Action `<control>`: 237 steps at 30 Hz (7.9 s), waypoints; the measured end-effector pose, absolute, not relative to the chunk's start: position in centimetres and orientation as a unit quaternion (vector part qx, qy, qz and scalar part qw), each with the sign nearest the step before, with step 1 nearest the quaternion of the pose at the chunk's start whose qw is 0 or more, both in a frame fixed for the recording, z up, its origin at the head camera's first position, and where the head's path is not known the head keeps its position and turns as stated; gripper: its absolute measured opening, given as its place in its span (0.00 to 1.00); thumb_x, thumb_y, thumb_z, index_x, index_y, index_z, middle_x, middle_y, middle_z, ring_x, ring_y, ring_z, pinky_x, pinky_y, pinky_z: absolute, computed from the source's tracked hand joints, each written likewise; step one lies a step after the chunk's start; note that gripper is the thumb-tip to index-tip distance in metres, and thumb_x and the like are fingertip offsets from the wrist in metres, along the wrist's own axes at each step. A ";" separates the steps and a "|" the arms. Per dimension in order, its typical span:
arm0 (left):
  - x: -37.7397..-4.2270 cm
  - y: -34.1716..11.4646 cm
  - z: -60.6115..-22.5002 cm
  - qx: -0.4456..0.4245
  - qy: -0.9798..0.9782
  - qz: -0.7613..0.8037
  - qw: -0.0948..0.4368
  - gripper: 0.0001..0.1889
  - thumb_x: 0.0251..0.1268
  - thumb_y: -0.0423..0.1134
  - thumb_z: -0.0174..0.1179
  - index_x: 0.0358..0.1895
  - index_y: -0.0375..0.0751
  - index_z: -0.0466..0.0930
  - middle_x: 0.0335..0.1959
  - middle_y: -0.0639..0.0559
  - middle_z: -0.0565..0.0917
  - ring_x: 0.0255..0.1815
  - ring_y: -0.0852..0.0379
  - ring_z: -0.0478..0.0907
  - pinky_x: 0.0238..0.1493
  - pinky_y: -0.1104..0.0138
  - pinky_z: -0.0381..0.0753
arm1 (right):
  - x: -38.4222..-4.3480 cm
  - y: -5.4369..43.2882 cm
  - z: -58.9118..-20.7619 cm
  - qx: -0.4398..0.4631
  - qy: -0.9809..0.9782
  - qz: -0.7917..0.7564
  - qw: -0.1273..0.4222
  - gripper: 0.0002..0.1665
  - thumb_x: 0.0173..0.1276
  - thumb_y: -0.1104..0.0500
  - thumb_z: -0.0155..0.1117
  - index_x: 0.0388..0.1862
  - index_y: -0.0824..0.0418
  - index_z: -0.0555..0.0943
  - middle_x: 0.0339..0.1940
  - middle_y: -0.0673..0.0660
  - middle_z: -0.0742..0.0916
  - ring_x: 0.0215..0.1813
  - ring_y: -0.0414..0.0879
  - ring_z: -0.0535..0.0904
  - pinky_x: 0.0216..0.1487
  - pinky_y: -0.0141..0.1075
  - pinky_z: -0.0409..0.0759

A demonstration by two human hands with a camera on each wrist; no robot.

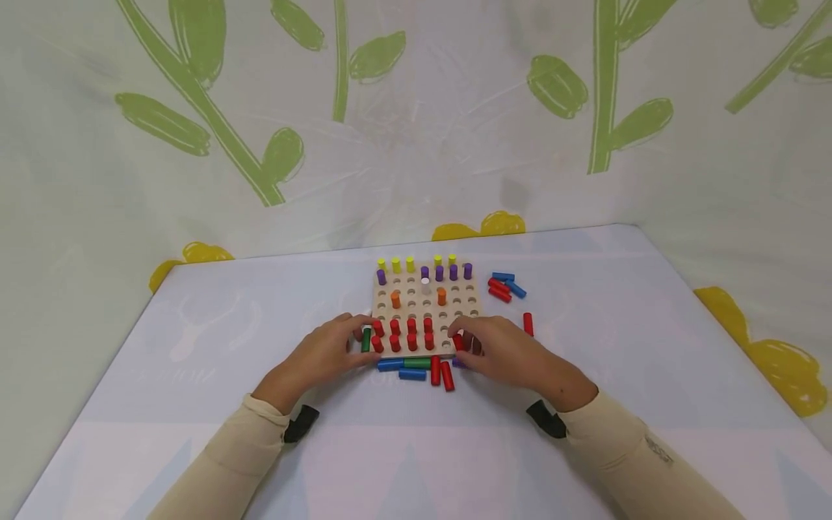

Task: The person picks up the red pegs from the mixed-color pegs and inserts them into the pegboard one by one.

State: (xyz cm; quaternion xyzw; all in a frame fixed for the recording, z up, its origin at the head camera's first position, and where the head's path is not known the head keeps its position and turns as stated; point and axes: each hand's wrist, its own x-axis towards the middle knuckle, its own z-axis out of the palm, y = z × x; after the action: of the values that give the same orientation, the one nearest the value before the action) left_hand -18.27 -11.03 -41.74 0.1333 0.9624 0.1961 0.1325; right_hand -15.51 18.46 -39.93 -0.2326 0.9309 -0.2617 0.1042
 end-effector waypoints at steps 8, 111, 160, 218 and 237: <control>-18.4 -11.2 -41.9 0.136 0.962 0.196 0.135 0.35 0.56 0.56 0.72 0.68 0.52 0.75 0.44 0.53 0.81 0.42 0.56 0.78 0.50 0.59 0.83 | -16.6 17.7 -39.8 -0.197 0.937 -0.275 0.089 0.20 0.66 0.59 0.71 0.55 0.57 0.78 0.34 0.48 0.85 0.37 0.40 0.79 0.33 0.27 0.81; -18.7 -11.2 -42.1 0.130 0.956 0.218 0.145 0.35 0.57 0.56 0.72 0.67 0.54 0.74 0.47 0.53 0.81 0.46 0.55 0.78 0.55 0.56 0.82 | -16.9 16.5 -39.3 -0.194 0.941 -0.272 0.057 0.14 0.68 0.57 0.70 0.51 0.56 0.83 0.31 0.46 0.82 0.35 0.41 0.76 0.33 0.30 0.79; -18.8 -11.3 -41.7 0.129 0.956 0.217 0.151 0.35 0.56 0.55 0.72 0.68 0.54 0.74 0.46 0.54 0.80 0.44 0.56 0.77 0.51 0.59 0.82 | -16.2 16.4 -40.2 -0.228 0.933 -0.200 0.195 0.23 0.52 0.45 0.81 0.47 0.48 0.86 0.23 0.44 0.79 0.30 0.38 0.74 0.29 0.29 0.72; -18.7 -11.4 -41.9 0.135 0.955 0.219 0.149 0.35 0.56 0.56 0.72 0.68 0.54 0.73 0.46 0.54 0.80 0.43 0.56 0.77 0.50 0.59 0.82 | -16.2 16.2 -40.1 -0.202 0.933 -0.283 0.089 0.20 0.62 0.63 0.74 0.49 0.55 0.76 0.36 0.47 0.84 0.37 0.41 0.78 0.35 0.26 0.80; -18.8 -11.4 -42.0 0.136 0.955 0.220 0.149 0.36 0.56 0.57 0.72 0.69 0.55 0.73 0.46 0.54 0.80 0.44 0.56 0.77 0.50 0.60 0.83 | -16.6 16.0 -40.8 -0.190 0.948 -0.247 0.066 0.19 0.63 0.63 0.73 0.51 0.56 0.77 0.38 0.49 0.86 0.37 0.39 0.79 0.38 0.27 0.82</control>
State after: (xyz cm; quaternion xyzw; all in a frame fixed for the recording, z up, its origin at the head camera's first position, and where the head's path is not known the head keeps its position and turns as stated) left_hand -18.78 -11.39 -42.03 0.1357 0.9546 0.2196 0.1485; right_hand -16.57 16.03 -40.75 -0.1896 0.9480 -0.2470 0.0659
